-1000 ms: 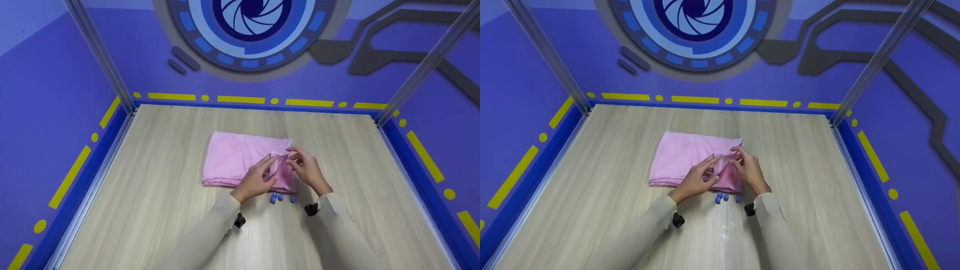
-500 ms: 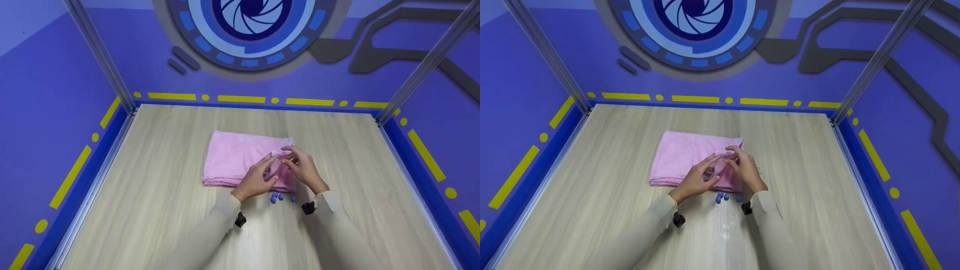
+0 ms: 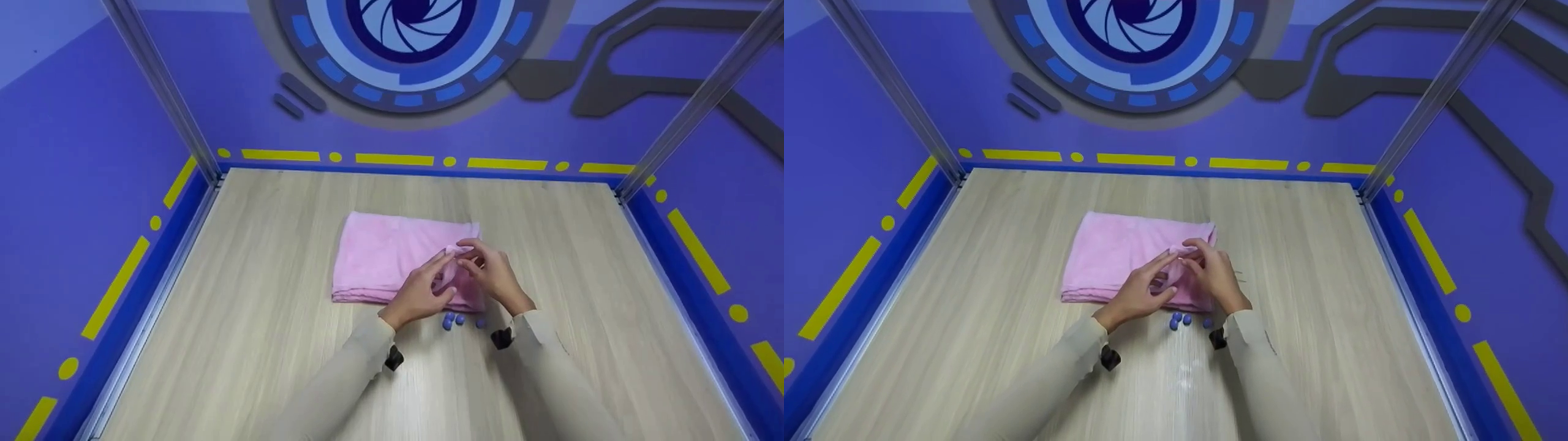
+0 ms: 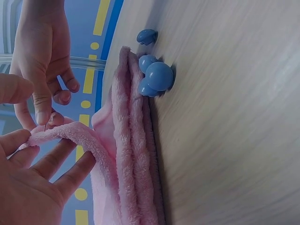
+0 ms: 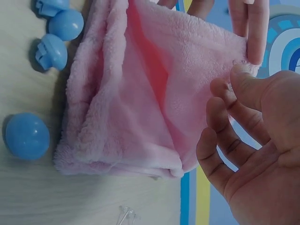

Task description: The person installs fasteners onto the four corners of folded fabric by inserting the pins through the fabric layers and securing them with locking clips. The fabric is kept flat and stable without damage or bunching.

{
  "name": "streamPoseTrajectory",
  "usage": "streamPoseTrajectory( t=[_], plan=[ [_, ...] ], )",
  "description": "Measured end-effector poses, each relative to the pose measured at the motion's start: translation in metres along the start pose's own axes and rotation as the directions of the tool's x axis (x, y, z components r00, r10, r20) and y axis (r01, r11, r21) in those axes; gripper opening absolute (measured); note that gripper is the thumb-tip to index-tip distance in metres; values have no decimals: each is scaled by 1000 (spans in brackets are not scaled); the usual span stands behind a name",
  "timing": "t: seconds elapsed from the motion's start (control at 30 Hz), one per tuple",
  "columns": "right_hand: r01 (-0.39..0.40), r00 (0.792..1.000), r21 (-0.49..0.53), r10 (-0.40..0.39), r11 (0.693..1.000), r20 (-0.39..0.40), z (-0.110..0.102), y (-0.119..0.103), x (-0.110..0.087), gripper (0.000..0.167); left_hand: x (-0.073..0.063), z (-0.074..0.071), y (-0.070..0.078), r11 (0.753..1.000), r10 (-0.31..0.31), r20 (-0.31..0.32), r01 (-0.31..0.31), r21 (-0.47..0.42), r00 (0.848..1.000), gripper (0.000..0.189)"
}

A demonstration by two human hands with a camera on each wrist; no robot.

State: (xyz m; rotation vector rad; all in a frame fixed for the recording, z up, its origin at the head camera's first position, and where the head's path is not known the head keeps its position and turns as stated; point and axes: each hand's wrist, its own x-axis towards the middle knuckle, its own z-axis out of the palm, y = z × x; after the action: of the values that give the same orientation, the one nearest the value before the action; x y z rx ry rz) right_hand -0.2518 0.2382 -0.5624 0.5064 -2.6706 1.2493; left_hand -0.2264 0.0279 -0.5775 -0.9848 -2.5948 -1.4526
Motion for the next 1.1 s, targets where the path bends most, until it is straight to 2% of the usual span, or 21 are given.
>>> streamPoseTrajectory(
  t=[0.17, 0.47, 0.73, 0.93, 1.1],
  plan=[
    [21, 1000, -18, -21, 1000, -15, 1, -1, 1, 28, 0, 0, 1, 1000, -13, 5, 13, -17, 1000, 73],
    [31, 999, -25, -32, 999, -30, 3, -2, 2, 25, 0, 3, 0, 1000, 21, 2, -21, -2, 1000, 74],
    [60, 996, -33, -62, 998, -57, 5, -3, 2, 24, 0, 3, 4, 1000, 5, 22, -4, -7, 1000, 74],
    [40, 997, -34, -42, 999, -62, 5, -5, 3, 22, -1, 4, 5, 1000, -9, 40, 9, -1, 999, 74],
    [23, 997, -29, -25, 999, -71, 5, -4, 2, 15, 0, 5, 4, 1000, 11, 48, -11, 5, 999, 74]
  ],
)
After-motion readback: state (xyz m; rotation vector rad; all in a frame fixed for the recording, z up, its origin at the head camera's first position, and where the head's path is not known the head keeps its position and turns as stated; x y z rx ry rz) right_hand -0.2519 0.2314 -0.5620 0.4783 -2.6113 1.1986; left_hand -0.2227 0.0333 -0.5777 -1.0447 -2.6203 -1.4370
